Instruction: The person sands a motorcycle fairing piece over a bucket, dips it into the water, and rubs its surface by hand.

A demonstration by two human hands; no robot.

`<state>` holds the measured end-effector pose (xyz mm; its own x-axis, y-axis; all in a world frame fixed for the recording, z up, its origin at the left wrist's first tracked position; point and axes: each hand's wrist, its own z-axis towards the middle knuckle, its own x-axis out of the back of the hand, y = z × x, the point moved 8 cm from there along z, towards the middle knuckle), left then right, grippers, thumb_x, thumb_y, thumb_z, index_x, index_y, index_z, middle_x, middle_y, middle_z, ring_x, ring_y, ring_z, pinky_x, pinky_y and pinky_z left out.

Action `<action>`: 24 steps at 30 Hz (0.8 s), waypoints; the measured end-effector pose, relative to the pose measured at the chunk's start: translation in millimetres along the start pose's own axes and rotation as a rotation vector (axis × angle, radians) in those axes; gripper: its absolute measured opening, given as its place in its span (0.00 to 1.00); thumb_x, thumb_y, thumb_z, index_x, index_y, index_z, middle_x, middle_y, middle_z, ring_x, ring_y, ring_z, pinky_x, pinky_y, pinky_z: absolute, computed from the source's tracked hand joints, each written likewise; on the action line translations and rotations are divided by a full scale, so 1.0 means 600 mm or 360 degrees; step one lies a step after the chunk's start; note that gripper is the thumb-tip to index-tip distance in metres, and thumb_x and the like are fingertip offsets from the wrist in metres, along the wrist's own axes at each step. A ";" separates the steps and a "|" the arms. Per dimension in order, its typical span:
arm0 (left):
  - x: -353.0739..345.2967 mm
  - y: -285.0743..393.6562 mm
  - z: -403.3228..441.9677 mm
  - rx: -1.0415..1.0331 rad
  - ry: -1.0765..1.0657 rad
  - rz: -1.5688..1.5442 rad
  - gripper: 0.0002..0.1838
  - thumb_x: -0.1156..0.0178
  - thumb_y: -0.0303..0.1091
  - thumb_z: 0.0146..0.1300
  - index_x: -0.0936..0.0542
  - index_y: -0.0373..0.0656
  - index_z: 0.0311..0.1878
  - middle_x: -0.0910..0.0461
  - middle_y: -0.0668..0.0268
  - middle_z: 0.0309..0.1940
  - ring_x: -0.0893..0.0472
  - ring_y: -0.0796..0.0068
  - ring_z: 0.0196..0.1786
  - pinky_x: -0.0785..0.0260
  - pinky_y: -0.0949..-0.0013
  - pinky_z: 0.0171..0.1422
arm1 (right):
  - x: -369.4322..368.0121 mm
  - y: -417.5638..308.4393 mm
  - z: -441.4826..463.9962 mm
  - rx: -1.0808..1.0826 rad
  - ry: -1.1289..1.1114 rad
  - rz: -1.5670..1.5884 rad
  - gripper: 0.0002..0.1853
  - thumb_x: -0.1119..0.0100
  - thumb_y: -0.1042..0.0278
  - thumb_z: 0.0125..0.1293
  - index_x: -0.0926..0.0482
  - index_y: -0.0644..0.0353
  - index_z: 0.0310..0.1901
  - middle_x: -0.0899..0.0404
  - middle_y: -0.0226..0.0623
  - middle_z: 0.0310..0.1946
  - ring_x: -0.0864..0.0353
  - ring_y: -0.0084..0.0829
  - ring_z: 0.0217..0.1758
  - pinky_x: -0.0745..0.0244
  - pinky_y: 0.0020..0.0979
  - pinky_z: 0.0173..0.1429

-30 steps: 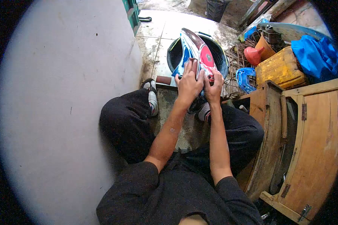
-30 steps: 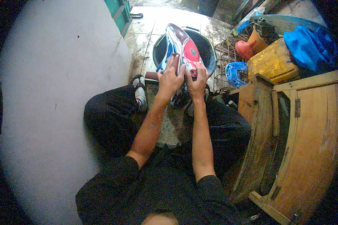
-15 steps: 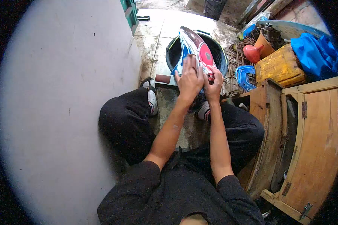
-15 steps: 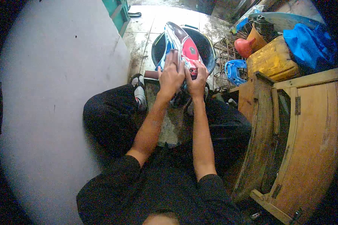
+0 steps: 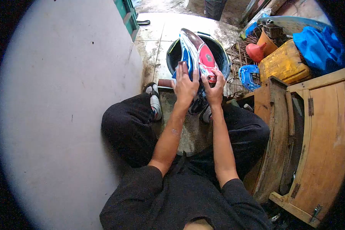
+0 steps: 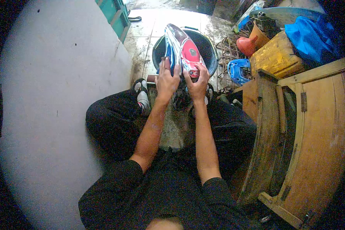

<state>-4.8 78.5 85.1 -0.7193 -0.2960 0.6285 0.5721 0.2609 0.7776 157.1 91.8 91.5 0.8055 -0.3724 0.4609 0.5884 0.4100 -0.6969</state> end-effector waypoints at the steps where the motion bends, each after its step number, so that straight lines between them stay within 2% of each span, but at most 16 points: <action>1: -0.001 0.001 -0.003 0.0062 -0.0019 0.0061 0.39 0.54 0.58 0.72 0.40 0.42 0.77 0.44 0.53 0.78 0.44 0.55 0.80 0.56 0.38 0.79 | 0.000 0.002 0.000 0.0002 0.0009 0.0002 0.28 0.28 0.54 0.59 0.25 0.59 0.57 0.23 0.42 0.57 0.30 0.45 0.65 0.38 0.43 0.72; 3: -0.004 0.014 -0.019 -0.0045 -0.0020 0.0160 0.39 0.54 0.58 0.72 0.40 0.40 0.77 0.44 0.53 0.78 0.45 0.55 0.80 0.57 0.38 0.79 | -0.003 0.009 -0.002 -0.0030 -0.0003 0.0018 0.29 0.27 0.54 0.58 0.25 0.59 0.57 0.22 0.42 0.56 0.29 0.45 0.64 0.38 0.43 0.71; 5: -0.006 0.031 -0.028 -0.0260 -0.0026 -0.0013 0.39 0.54 0.58 0.72 0.41 0.39 0.77 0.44 0.52 0.78 0.45 0.55 0.80 0.57 0.37 0.79 | -0.006 0.014 -0.001 -0.0029 -0.0012 0.0045 0.29 0.27 0.54 0.57 0.25 0.59 0.56 0.22 0.42 0.56 0.29 0.45 0.65 0.38 0.42 0.71; 6: -0.005 0.027 -0.026 -0.0256 -0.0030 -0.0010 0.39 0.54 0.58 0.72 0.41 0.39 0.77 0.44 0.52 0.78 0.45 0.55 0.80 0.57 0.37 0.79 | -0.005 0.010 0.002 -0.0030 -0.0016 0.0034 0.29 0.27 0.54 0.57 0.25 0.59 0.56 0.22 0.42 0.56 0.29 0.45 0.64 0.38 0.42 0.71; 9: 0.003 -0.013 0.002 0.0080 -0.0021 -0.0089 0.40 0.55 0.60 0.73 0.41 0.38 0.77 0.43 0.49 0.77 0.45 0.51 0.80 0.56 0.35 0.78 | 0.000 0.000 0.000 -0.0075 -0.0016 0.0021 0.28 0.27 0.54 0.58 0.24 0.59 0.55 0.22 0.42 0.56 0.29 0.45 0.64 0.37 0.42 0.70; 11: 0.000 -0.015 0.009 0.0032 -0.0017 -0.0144 0.41 0.56 0.61 0.73 0.41 0.38 0.77 0.44 0.49 0.78 0.45 0.51 0.80 0.56 0.34 0.77 | -0.002 0.006 -0.001 -0.0198 -0.0042 0.0114 0.27 0.27 0.54 0.58 0.24 0.59 0.55 0.22 0.42 0.56 0.29 0.45 0.64 0.37 0.42 0.70; 15: -0.010 0.038 -0.028 -0.0334 -0.0115 -0.0105 0.40 0.55 0.61 0.72 0.40 0.40 0.77 0.46 0.50 0.79 0.48 0.53 0.81 0.62 0.36 0.80 | -0.011 0.024 0.000 -0.0077 0.0005 0.0100 0.28 0.27 0.55 0.57 0.23 0.59 0.55 0.22 0.42 0.57 0.29 0.45 0.64 0.37 0.43 0.71; 18: -0.010 0.035 -0.024 -0.0287 -0.0082 -0.0066 0.40 0.55 0.60 0.72 0.40 0.41 0.77 0.46 0.51 0.79 0.48 0.54 0.82 0.62 0.35 0.79 | -0.006 0.018 0.001 -0.0063 -0.0027 0.0047 0.28 0.27 0.55 0.57 0.23 0.59 0.56 0.22 0.42 0.57 0.29 0.45 0.65 0.38 0.43 0.71; 20: -0.008 0.017 -0.004 -0.0066 -0.0075 -0.0127 0.40 0.56 0.60 0.73 0.41 0.41 0.77 0.46 0.52 0.79 0.48 0.54 0.81 0.62 0.35 0.79 | -0.003 0.004 0.005 -0.0061 -0.0033 0.0028 0.28 0.27 0.54 0.57 0.23 0.59 0.55 0.22 0.43 0.57 0.29 0.45 0.64 0.38 0.42 0.71; 23: 0.001 -0.015 0.011 0.0100 -0.0084 -0.0100 0.40 0.56 0.60 0.73 0.41 0.40 0.77 0.46 0.52 0.79 0.48 0.54 0.81 0.62 0.34 0.79 | -0.006 0.010 -0.001 -0.0134 -0.0033 0.0058 0.28 0.27 0.53 0.58 0.24 0.60 0.55 0.22 0.43 0.57 0.29 0.45 0.64 0.38 0.43 0.71; 24: 0.004 -0.007 0.004 0.0060 -0.0120 -0.0004 0.41 0.57 0.61 0.73 0.41 0.38 0.77 0.46 0.52 0.79 0.47 0.53 0.81 0.61 0.34 0.79 | -0.008 0.013 -0.002 -0.0147 -0.0030 0.0054 0.28 0.27 0.53 0.57 0.24 0.60 0.54 0.22 0.43 0.56 0.29 0.45 0.64 0.38 0.43 0.70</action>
<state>-10.1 79.0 83.2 -0.7491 -0.2268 0.6224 0.5562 0.2950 0.7769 158.0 95.7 83.1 0.8265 -0.3438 0.4459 0.5525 0.3433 -0.7595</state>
